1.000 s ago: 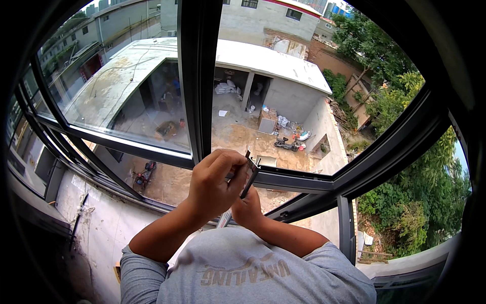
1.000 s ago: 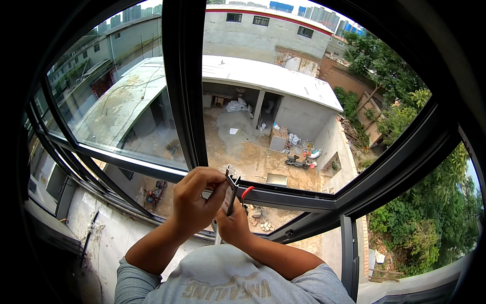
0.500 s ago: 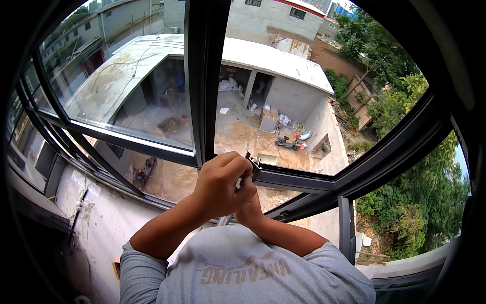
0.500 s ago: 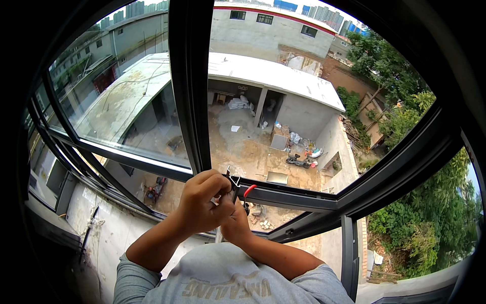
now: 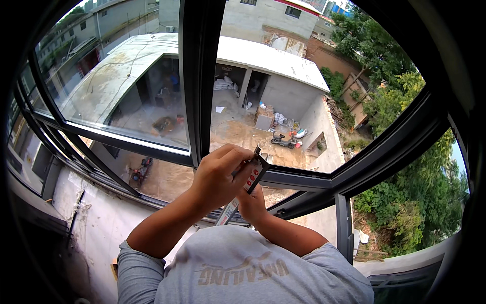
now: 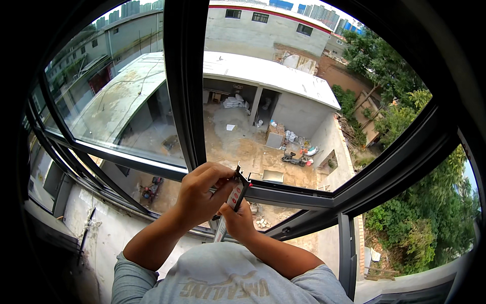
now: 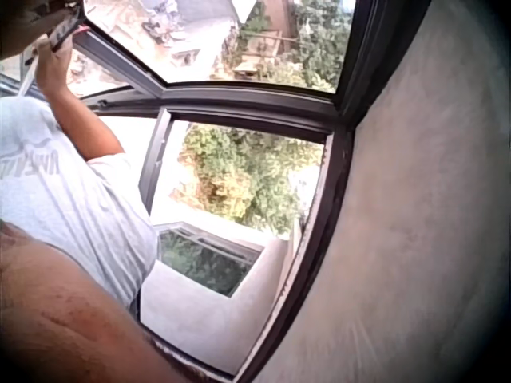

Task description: The person installs a window frame by aligning and securing the frame components, then applies sealant along the joints using a caulking gun. The work is performed at a window opening with a view of an outdoor construction area.

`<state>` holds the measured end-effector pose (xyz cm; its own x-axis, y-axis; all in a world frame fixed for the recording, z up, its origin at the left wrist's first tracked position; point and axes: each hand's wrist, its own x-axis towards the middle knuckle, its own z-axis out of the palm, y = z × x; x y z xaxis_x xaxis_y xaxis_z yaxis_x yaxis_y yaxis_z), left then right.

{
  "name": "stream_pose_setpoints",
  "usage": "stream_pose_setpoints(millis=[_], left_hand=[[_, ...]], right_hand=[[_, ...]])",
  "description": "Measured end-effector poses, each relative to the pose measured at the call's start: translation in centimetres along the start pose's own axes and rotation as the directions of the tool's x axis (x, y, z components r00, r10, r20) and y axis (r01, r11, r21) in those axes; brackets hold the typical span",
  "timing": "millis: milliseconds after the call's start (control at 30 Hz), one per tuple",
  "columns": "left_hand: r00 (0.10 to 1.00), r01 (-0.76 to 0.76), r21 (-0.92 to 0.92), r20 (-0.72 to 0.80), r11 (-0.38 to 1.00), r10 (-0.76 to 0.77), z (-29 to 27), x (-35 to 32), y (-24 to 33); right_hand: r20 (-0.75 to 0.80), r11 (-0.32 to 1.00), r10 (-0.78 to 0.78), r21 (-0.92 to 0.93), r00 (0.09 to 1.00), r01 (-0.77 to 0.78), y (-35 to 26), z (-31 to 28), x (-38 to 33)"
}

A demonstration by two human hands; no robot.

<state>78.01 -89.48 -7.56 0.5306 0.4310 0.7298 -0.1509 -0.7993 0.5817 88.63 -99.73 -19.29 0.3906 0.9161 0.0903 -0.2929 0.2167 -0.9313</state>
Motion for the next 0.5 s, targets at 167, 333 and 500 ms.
stream_pose_setpoints(millis=[167,333,500], left_hand=[[0.979,-0.186,0.213,-0.046,0.959,0.2,0.2,0.3,0.0],[0.96,-0.266,0.359,0.011,0.894,0.281,0.2,0.8,0.7],[0.97,-0.234,0.224,0.121,0.946,0.211,-0.3,1.3,0.4]], right_hand=[[-0.008,0.997,-0.043,-0.063,0.999,0.043,-0.2,0.4,-0.2],[0.022,0.969,-0.134,-0.206,0.991,0.136,-0.2,0.4,0.0],[0.072,0.998,-0.053,-0.026,0.996,0.055,-0.3,0.4,0.1]])
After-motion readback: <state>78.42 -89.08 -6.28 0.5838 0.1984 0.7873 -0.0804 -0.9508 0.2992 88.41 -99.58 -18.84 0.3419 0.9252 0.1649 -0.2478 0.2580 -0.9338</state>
